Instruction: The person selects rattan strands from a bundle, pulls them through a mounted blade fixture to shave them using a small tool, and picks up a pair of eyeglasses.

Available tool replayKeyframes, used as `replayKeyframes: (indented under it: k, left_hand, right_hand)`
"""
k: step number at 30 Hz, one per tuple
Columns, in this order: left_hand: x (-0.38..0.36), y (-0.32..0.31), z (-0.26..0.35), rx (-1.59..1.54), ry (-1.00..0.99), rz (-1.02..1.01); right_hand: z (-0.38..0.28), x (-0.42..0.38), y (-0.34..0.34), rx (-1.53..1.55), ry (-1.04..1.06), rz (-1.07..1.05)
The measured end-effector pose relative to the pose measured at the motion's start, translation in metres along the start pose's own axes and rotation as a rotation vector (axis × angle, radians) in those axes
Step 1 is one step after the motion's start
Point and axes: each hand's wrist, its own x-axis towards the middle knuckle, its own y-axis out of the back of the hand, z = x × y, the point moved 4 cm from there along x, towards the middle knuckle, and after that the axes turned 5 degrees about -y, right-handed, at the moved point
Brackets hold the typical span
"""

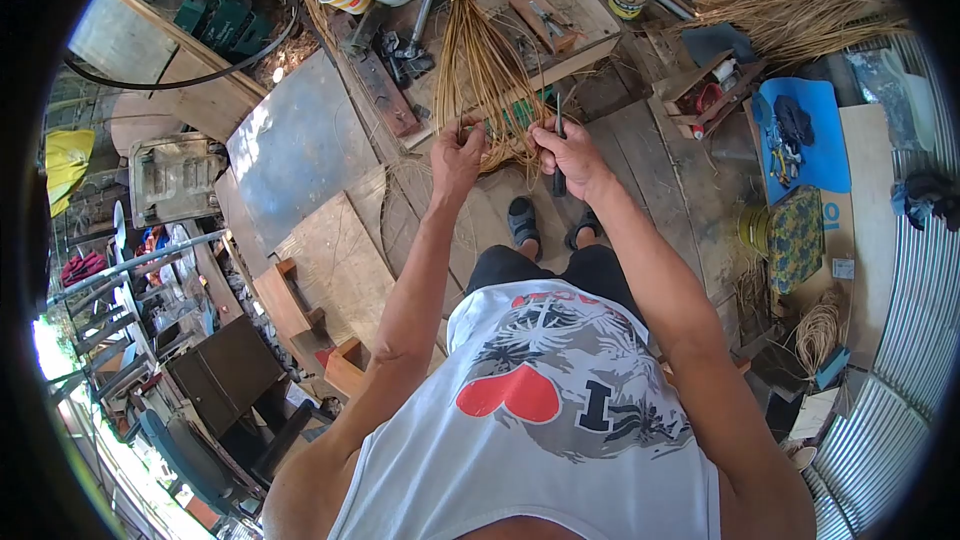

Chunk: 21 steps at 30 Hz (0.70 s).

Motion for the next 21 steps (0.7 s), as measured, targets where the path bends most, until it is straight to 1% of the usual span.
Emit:
replayKeyframes:
  k: [2, 4, 5, 7, 8, 10, 11, 13, 14, 16, 17, 19, 21]
  left_hand:
    - [-0.002, -0.002, 0.009, -0.033, 0.013, -0.025]
    - [-0.009, -0.003, 0.016, -0.078, 0.081, 0.092]
    - [-0.010, -0.006, 0.015, -0.078, 0.080, 0.093]
    - [-0.011, -0.010, 0.018, -0.284, -0.039, 0.136]
    - [-0.012, -0.010, 0.018, -0.285, -0.041, 0.136]
    - [-0.016, -0.012, 0.012, -0.232, 0.129, 0.056]
    - [-0.017, -0.013, 0.011, -0.232, 0.129, 0.057]
    - [-0.017, -0.020, 0.012, -0.124, 0.005, -0.026]
    - [-0.016, -0.020, 0.009, -0.125, 0.005, -0.025]
    - [-0.013, -0.024, 0.004, -0.097, 0.080, -0.115]
    - [-0.013, -0.024, 0.005, -0.098, 0.081, -0.115]
    - [-0.013, -0.023, 0.004, -0.109, 0.177, -0.119]
    - [-0.014, -0.022, 0.010, -0.100, 0.177, -0.154]
  right_hand:
    - [-0.001, -0.002, -0.001, 0.000, -0.006, 0.001]
    - [-0.002, -0.003, -0.002, -0.014, -0.009, 0.004]
    - [-0.001, -0.003, -0.003, -0.026, -0.012, 0.007]
    - [0.001, -0.002, -0.004, -0.032, -0.008, 0.013]
    - [0.001, -0.002, -0.004, -0.036, -0.004, 0.022]
    - [0.001, -0.004, -0.004, -0.039, -0.004, 0.030]
    - [0.000, -0.005, -0.006, -0.042, -0.005, 0.036]
    - [0.001, -0.005, -0.006, -0.054, -0.004, 0.040]
    - [0.002, -0.004, -0.005, -0.066, -0.003, 0.045]
    - [0.002, -0.002, -0.004, -0.082, -0.003, 0.043]
    - [0.003, -0.002, -0.004, -0.096, -0.003, 0.043]
    - [0.002, -0.003, -0.005, -0.123, 0.004, 0.034]
    - [-0.003, -0.005, -0.009, -0.152, 0.012, 0.026]
